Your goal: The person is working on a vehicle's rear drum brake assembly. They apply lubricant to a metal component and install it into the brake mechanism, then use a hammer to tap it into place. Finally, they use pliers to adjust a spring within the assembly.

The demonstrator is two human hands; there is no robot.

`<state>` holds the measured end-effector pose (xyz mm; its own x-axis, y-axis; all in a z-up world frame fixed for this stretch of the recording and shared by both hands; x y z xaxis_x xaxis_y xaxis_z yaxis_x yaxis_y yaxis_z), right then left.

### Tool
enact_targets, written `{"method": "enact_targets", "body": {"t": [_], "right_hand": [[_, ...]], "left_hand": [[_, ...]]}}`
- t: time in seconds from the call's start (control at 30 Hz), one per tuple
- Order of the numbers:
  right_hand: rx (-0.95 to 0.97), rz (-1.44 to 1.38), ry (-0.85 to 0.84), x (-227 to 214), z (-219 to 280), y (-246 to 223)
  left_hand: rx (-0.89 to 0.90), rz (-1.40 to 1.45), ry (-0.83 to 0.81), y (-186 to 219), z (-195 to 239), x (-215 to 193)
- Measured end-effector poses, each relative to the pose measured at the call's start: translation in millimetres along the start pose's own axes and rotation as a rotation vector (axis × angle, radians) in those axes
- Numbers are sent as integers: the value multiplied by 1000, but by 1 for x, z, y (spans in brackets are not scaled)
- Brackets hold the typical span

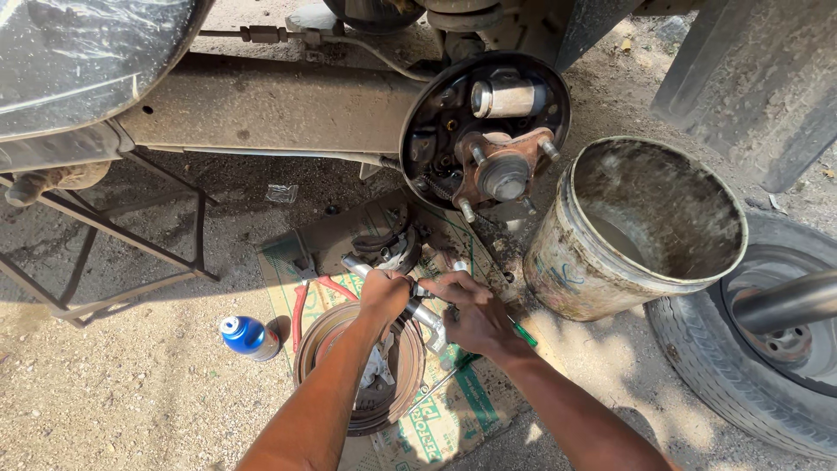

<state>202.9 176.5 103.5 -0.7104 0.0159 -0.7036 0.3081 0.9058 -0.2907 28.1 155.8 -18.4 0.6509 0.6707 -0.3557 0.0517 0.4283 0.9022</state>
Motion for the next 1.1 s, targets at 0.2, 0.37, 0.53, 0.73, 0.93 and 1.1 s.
{"method": "enact_targets", "body": {"t": [0.2, 0.37, 0.53, 0.73, 0.93, 1.1], "right_hand": [[138, -5, -162, 40, 18, 40], [1055, -358, -526, 105, 70, 112], [747, -141, -363, 57, 26, 69], [-65, 499, -392, 35, 3, -15], [469, 440, -575, 14, 48, 71], [665, 541, -787, -12, 80, 127]], "left_hand": [[114, -40, -62, 26, 21, -5], [239, -67, 1, 44, 32, -8], [226, -183, 59, 47, 27, -15], [-375, 335, 135, 20, 12, -26], [-380, 387, 135, 16, 10, -32], [-371, 440, 94, 5, 5, -24]]}}
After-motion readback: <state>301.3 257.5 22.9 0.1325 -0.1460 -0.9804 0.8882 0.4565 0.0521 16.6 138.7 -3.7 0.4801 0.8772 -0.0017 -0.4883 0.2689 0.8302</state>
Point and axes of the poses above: each hand's wrist, its own z-axis away from the middle knuckle, its own x-axis out of the palm, y = z × x, the point moved 10 cm from there along -z, towards the middle knuckle, and after that the axes turned 13 degrees about y, right-handed, at the moved point
